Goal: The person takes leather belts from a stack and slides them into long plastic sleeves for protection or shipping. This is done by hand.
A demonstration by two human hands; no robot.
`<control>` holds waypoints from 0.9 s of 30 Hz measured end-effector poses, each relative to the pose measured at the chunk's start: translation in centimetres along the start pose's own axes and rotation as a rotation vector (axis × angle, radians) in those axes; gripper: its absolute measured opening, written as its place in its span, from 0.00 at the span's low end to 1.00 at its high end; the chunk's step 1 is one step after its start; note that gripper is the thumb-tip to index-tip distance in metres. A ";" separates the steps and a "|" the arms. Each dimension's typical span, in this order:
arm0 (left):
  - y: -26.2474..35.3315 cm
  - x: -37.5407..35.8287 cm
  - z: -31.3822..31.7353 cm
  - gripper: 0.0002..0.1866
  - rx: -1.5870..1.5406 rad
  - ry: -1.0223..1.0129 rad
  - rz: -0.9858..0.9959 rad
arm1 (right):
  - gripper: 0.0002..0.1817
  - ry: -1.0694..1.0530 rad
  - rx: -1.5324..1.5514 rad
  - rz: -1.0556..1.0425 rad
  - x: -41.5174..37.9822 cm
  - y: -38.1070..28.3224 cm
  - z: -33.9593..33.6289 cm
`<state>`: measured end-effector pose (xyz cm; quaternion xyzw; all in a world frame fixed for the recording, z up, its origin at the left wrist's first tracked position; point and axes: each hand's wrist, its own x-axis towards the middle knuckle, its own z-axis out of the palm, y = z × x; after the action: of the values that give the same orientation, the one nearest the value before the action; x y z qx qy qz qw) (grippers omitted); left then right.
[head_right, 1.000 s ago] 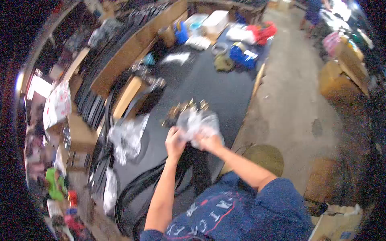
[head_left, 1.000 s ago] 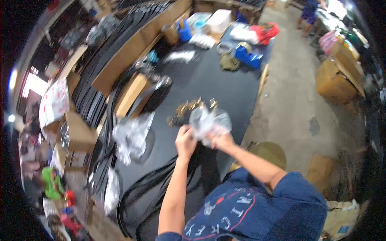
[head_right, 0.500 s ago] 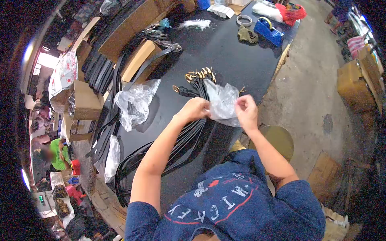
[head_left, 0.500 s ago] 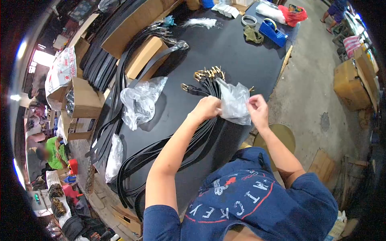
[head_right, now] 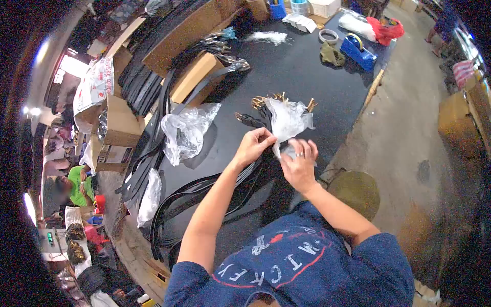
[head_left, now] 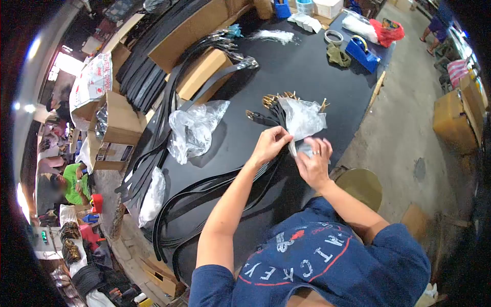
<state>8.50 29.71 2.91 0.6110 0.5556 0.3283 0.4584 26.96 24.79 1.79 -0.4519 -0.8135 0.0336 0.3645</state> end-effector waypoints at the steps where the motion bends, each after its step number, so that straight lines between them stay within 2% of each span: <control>1: -0.6 -0.1 0.3 0.10 -0.083 0.051 0.001 | 0.09 0.001 0.013 0.000 -0.1 -0.8 -0.4; 2: -1.2 -0.1 0.6 0.09 -0.210 0.072 -0.001 | 0.09 -0.033 0.055 0.012 -0.5 -1.3 -0.3; 3: -1.1 -0.5 0.4 0.09 -0.211 0.076 0.007 | 0.09 -0.066 0.090 0.025 -0.8 -1.6 -0.3; 5: -0.5 -0.6 0.3 0.14 -0.162 0.114 -0.021 | 0.07 -0.138 0.398 -0.102 -1.4 -0.8 0.9; 7: -0.3 -0.5 0.4 0.17 0.039 0.071 0.001 | 0.09 -0.226 0.784 0.279 -2.0 0.1 1.4; 9: -0.6 -0.1 0.7 0.19 0.092 0.045 0.039 | 0.09 -0.104 1.004 0.693 -0.9 1.9 1.8; 11: 0.5 0.0 0.5 0.16 0.093 -0.007 0.020 | 0.07 0.001 1.027 0.924 1.0 2.9 2.1; 13: 1.4 -0.1 0.3 0.14 0.116 -0.040 0.029 | 0.09 -0.197 0.753 0.609 1.5 4.3 2.5; 15: 2.0 -0.3 0.0 0.12 0.144 -0.066 0.039 | 0.12 -0.104 0.823 0.406 1.8 4.0 2.9; 17: 2.9 -0.5 -0.2 0.11 0.185 -0.098 0.054 | 0.14 -0.090 0.720 0.341 1.2 4.3 3.5; 19: 2.9 -0.2 -0.1 0.11 0.228 -0.125 0.073 | 0.15 0.019 0.718 0.295 1.3 3.4 3.2; 21: 2.3 -0.1 0.0 0.10 0.219 -0.104 0.154 | 0.14 0.066 0.687 0.298 0.9 2.4 2.9; 23: 2.4 -0.2 0.2 0.10 0.247 -0.110 0.169 | 0.17 -0.144 0.785 0.547 0.3 1.7 2.6; 27: 1.6 0.3 0.6 0.11 0.298 -0.136 0.217 | 0.16 0.081 0.669 0.384 0.2 1.1 3.4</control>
<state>9.64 29.95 4.12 0.7493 0.4968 0.2479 0.3611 25.59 26.56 -0.99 -0.4532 -0.6431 0.3467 0.5107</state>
